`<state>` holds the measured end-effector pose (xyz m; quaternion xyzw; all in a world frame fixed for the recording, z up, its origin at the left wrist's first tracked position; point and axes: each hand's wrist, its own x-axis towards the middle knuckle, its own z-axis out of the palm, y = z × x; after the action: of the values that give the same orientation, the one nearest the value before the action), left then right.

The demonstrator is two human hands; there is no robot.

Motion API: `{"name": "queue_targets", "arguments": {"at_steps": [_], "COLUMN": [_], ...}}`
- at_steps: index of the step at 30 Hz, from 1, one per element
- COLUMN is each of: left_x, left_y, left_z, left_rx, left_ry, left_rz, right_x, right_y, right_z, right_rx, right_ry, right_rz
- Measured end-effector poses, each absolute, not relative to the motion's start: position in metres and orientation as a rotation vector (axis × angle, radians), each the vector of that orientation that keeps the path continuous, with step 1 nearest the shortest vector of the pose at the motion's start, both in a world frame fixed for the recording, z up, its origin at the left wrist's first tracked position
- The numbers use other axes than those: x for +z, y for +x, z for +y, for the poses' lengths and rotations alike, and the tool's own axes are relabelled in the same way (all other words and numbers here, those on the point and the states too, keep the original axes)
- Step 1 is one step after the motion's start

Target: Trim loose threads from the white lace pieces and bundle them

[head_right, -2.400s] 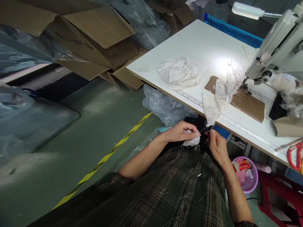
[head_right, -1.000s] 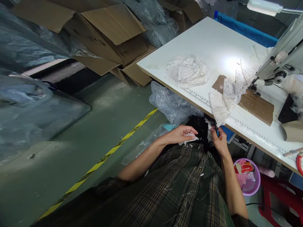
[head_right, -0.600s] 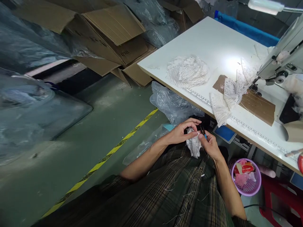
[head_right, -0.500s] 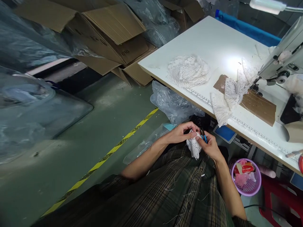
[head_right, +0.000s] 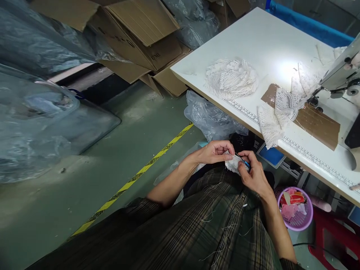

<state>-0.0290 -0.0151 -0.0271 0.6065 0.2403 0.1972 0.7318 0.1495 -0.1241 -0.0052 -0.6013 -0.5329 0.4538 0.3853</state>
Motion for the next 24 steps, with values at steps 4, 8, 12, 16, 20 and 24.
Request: {"name": "queue_targets", "arguments": {"at_steps": [4,8,12,16,20,24], "left_x": [-0.027,-0.027,-0.026,-0.027,-0.034,-0.055], "left_y": [-0.029,-0.028,-0.026,-0.026,-0.033,-0.043], "left_z": [-0.016,-0.017,-0.021,-0.023,-0.016,-0.005], "left_rx": [0.449,0.482,0.557,0.618,0.475,0.259], "left_ry": [1.300,1.294,1.342,1.432,1.541,1.494], "left_rz": [0.593,0.605,0.609,0.644,0.642,0.628], "right_x": [-0.007,-0.013,-0.014,-0.016,-0.034,-0.068], "right_y": [0.149,0.149,0.150,0.151,0.149,0.146], "right_z": [-0.125,-0.126,-0.129,-0.130,-0.124,-0.112], "right_rx": [1.108,1.072,1.057,1.067,1.110,1.151], "right_ry": [-1.521,-1.507,-1.536,-1.572,-1.526,-1.539], "right_rz": [-1.381,-1.379,-1.355,-1.353,-1.261,-1.163]}}
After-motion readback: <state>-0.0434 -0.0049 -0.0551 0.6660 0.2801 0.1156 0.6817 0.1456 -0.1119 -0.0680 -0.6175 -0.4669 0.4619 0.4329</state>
